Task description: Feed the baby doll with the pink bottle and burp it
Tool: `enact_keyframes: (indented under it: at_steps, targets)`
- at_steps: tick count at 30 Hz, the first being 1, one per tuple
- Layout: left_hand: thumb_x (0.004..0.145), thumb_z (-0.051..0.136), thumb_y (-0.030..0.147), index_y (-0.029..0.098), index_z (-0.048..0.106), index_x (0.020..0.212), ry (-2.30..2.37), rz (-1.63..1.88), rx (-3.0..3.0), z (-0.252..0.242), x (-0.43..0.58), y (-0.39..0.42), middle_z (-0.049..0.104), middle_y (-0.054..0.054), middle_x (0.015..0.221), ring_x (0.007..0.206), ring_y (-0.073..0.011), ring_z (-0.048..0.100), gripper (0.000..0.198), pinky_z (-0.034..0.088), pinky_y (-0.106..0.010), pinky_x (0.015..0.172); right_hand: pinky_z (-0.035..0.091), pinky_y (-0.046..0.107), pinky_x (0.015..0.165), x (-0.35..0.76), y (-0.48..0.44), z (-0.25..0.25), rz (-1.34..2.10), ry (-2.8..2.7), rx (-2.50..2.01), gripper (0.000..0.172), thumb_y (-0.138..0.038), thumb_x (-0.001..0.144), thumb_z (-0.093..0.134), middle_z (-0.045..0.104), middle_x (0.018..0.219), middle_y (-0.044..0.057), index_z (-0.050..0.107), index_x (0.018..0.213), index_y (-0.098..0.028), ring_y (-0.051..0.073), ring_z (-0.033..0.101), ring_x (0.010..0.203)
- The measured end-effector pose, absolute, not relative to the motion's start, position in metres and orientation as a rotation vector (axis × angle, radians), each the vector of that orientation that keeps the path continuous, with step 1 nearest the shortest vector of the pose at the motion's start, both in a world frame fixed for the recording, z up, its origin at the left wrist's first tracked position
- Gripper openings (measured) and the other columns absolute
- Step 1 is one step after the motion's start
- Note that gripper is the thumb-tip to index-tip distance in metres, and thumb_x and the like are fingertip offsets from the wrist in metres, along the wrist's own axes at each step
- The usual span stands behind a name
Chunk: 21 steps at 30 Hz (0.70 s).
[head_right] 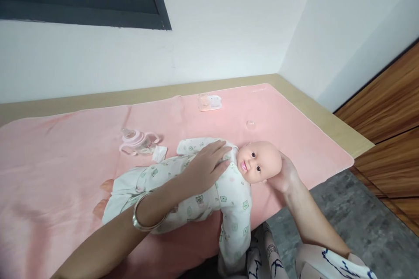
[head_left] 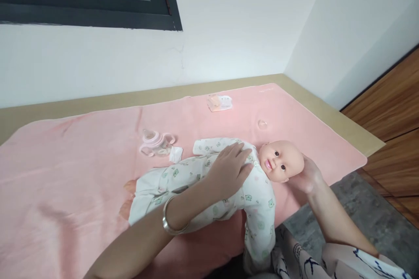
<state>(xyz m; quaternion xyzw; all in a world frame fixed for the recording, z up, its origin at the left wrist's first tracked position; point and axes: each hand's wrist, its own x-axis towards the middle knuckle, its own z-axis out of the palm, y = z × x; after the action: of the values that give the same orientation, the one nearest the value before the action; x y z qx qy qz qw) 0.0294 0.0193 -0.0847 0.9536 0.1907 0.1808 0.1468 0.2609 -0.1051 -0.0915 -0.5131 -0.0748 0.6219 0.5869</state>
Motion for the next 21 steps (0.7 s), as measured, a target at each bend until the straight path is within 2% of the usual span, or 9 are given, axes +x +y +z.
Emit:
enact_keyframes:
  at_steps: [2, 5, 7, 10, 14, 18, 21]
  targets:
    - [0.104, 0.05, 0.032, 0.015, 0.05, 0.147, 0.543, 0.527, 2.808, -0.093, 0.012, 0.006, 0.051, -0.019, 0.152, 0.144, -0.0345, 0.046, 0.046, 0.043, -0.056, 0.118, 0.065, 0.039, 0.086, 0.255, -0.109, -0.084, 1.436, -0.001, -1.111, 0.043, -0.041, 0.095, 0.047, 0.062, 0.143, 0.01, 0.072, 0.119, -0.016, 0.028, 0.066, 0.126]
    - [0.101, 0.053, 0.03, 0.015, 0.046, 0.152, 0.489, 0.537, 2.915, -0.106, -0.023, -0.009, 0.039, -0.02, 0.162, 0.152, -0.0408, 0.034, 0.053, 0.038, -0.062, 0.12, 0.065, 0.039, 0.086, 0.244, -0.108, -0.08, 1.319, 0.07, -1.14, 0.041, -0.038, 0.097, 0.045, 0.066, 0.137, 0.012, 0.074, 0.115, -0.014, 0.027, 0.07, 0.119]
    - [0.1, 0.053, 0.026, 0.015, 0.046, 0.152, 0.458, 0.565, 2.982, -0.115, -0.047, -0.014, 0.036, -0.021, 0.164, 0.153, -0.0424, 0.032, 0.054, 0.04, -0.063, 0.119, 0.065, 0.034, 0.08, 0.237, -0.106, -0.081, 1.233, 0.032, -1.238, 0.037, -0.036, 0.096, 0.049, 0.069, 0.13, 0.011, 0.075, 0.112, -0.015, 0.025, 0.072, 0.112]
    - [0.099, 0.054, 0.023, 0.017, 0.051, 0.149, 0.44, 0.652, 3.067, -0.126, -0.078, -0.019, 0.046, -0.021, 0.158, 0.149, -0.0422, 0.041, 0.05, 0.045, -0.061, 0.114, 0.062, 0.028, 0.069, 0.236, -0.108, -0.084, 1.115, 0.041, -1.403, 0.031, -0.032, 0.095, 0.05, 0.073, 0.118, 0.01, 0.075, 0.102, -0.016, 0.022, 0.073, 0.099]
    - [0.096, 0.059, 0.023, 0.023, 0.058, 0.141, 0.464, 0.738, 3.137, -0.139, -0.1, -0.025, 0.056, -0.016, 0.151, 0.14, -0.0402, 0.052, 0.045, 0.046, -0.058, 0.113, 0.06, 0.029, 0.074, 0.273, -0.101, -0.084, 0.892, -0.317, -1.629, 0.017, -0.028, 0.086, 0.061, 0.074, 0.11, 0.01, 0.072, 0.097, -0.02, 0.022, 0.071, 0.095]
    - [0.093, 0.062, 0.02, 0.023, 0.061, 0.136, 0.467, 0.801, 3.169, -0.147, -0.103, -0.03, 0.06, -0.017, 0.146, 0.135, -0.0419, 0.056, 0.044, 0.047, -0.059, 0.11, 0.058, 0.035, 0.09, 0.34, -0.047, -0.074, 0.639, -0.837, -1.918, 0.023, -0.028, 0.082, 0.068, 0.072, 0.105, 0.013, 0.07, 0.103, -0.018, 0.023, 0.069, 0.101]
    - [0.092, 0.063, 0.02, 0.024, 0.061, 0.136, 0.469, 0.82, 3.19, -0.15, -0.101, -0.032, 0.061, -0.017, 0.144, 0.133, -0.0425, 0.058, 0.044, 0.048, -0.059, 0.108, 0.057, 0.035, 0.088, 0.362, 0.012, -0.074, 0.645, -1.183, -2.114, 0.042, -0.027, 0.082, 0.072, 0.067, 0.123, 0.016, 0.066, 0.121, -0.016, 0.024, 0.067, 0.105]
